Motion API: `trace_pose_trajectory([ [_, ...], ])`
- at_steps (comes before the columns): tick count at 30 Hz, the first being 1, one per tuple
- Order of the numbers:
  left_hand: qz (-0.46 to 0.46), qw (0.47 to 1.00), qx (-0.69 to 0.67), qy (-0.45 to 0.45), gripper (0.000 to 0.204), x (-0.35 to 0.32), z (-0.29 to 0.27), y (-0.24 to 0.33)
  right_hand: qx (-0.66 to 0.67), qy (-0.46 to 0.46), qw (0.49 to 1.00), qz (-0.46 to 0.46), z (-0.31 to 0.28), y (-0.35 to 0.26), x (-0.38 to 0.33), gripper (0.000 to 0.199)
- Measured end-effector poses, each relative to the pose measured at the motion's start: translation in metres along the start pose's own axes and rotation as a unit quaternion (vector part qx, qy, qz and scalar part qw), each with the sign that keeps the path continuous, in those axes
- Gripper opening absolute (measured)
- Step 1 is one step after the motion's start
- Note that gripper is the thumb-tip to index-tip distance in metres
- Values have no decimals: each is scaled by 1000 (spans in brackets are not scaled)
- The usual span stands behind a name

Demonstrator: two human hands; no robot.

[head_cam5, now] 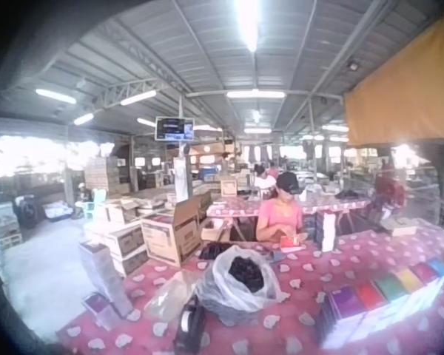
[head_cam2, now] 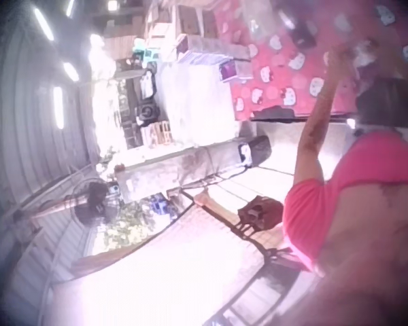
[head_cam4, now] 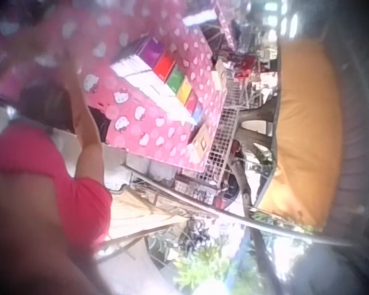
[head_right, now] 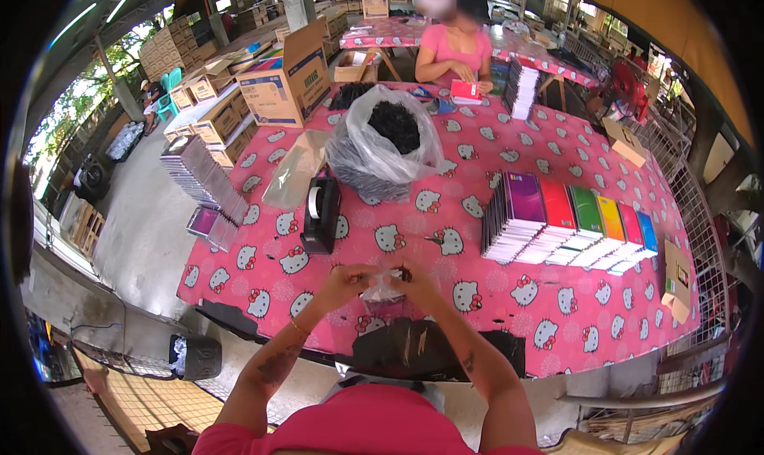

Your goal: The person organizes stacks of colorful books on a table and then individually wraps each book in plastic film, using a tape dispenser to secure the packaging.

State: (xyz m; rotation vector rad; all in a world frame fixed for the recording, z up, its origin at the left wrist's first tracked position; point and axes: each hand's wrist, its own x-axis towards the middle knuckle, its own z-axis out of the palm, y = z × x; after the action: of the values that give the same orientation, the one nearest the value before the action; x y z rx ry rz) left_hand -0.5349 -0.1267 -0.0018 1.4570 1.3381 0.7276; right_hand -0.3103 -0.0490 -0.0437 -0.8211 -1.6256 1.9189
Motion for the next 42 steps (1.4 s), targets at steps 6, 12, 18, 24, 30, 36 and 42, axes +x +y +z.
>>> trace_pose_trajectory([
  [6,255,907,312,123,58,-35,9,22,-249,29,935,-251,2,-12,-16,46],
  [12,296,896,310,113,47,-36,17,7,-460,15,825,-327,12,-29,-45,35],
  [18,178,957,217,68,20,-22,8,52,-306,107,911,-253,39,-39,-49,31],
  [24,175,960,147,160,19,-20,11,59,-346,159,884,-272,39,-37,-49,34],
  [30,344,891,258,149,30,-20,4,30,-345,151,892,-251,50,-41,-47,30],
  [36,265,903,297,162,31,-12,12,30,-360,157,894,-214,52,-41,-49,32],
  [42,243,878,341,234,44,-4,21,41,-387,247,873,-163,45,-44,-40,43],
])
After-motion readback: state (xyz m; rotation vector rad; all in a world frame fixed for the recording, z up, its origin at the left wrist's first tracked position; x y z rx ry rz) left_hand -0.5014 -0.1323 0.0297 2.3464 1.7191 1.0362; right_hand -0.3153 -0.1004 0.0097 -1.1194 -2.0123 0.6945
